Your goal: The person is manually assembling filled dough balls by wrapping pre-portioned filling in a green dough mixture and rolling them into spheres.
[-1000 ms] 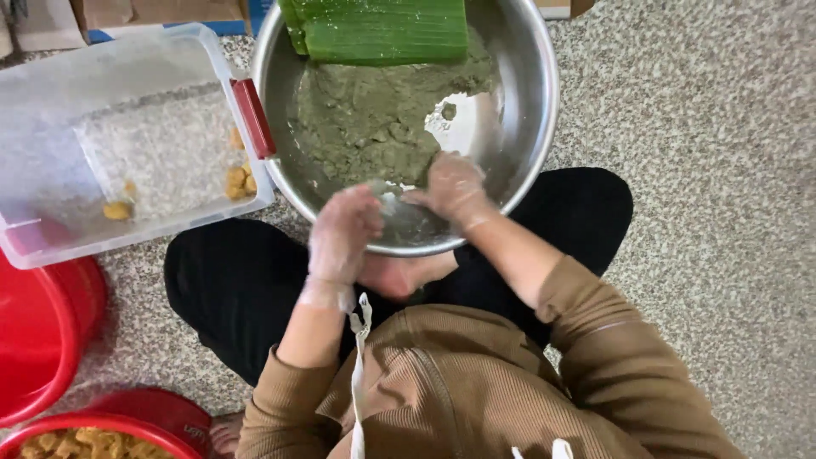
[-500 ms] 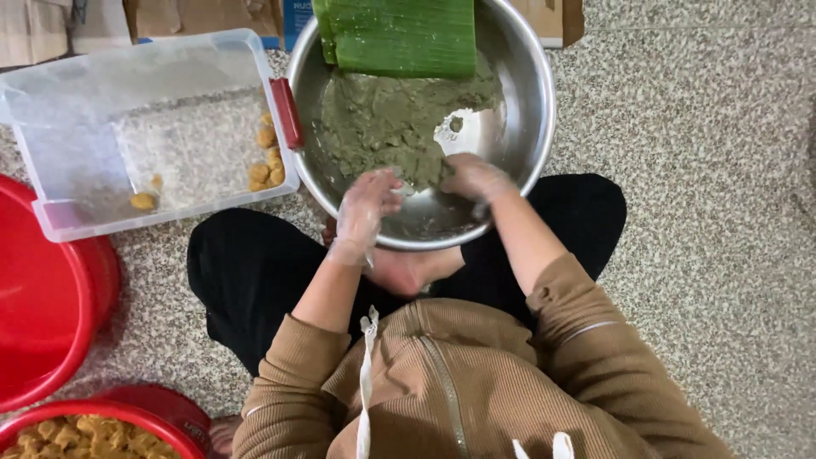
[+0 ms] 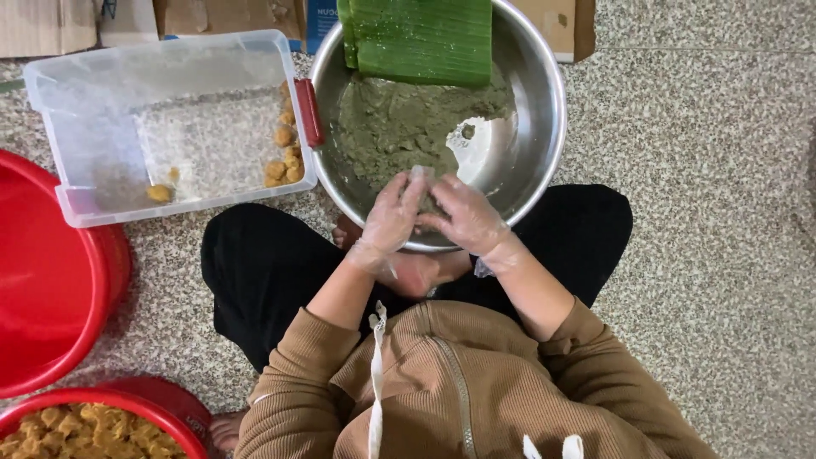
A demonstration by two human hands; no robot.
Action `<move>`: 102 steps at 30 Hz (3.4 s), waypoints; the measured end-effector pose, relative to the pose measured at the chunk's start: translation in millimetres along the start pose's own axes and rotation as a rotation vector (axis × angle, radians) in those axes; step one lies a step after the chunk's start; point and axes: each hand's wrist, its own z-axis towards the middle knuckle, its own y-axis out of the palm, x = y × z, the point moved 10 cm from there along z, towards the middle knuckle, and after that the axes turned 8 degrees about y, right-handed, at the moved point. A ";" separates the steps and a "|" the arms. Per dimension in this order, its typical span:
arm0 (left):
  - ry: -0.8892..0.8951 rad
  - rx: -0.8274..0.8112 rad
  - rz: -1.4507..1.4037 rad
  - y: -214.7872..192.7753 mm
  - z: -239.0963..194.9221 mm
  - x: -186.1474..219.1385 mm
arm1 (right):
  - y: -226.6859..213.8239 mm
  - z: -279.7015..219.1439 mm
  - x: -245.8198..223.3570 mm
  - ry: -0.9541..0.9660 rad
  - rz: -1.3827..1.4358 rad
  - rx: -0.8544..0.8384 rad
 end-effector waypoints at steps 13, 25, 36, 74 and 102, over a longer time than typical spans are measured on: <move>-0.147 0.043 -0.505 22.6 20.9 -65.3 | 48.3 -4.8 84.9 0.193 0.673 -0.137; -0.236 0.040 -1.388 44.3 21.3 -74.2 | 34.4 10.8 9.0 0.034 0.043 0.059; 0.148 -0.370 -1.606 37.7 57.2 -141.7 | 20.9 43.1 -19.7 0.023 -0.290 0.245; -0.081 0.118 -0.966 5.9 17.4 -39.7 | -12.3 27.0 49.9 0.071 0.891 0.078; -0.118 0.361 -1.309 -18.5 37.2 -78.6 | 47.4 94.7 18.6 0.411 1.023 -0.375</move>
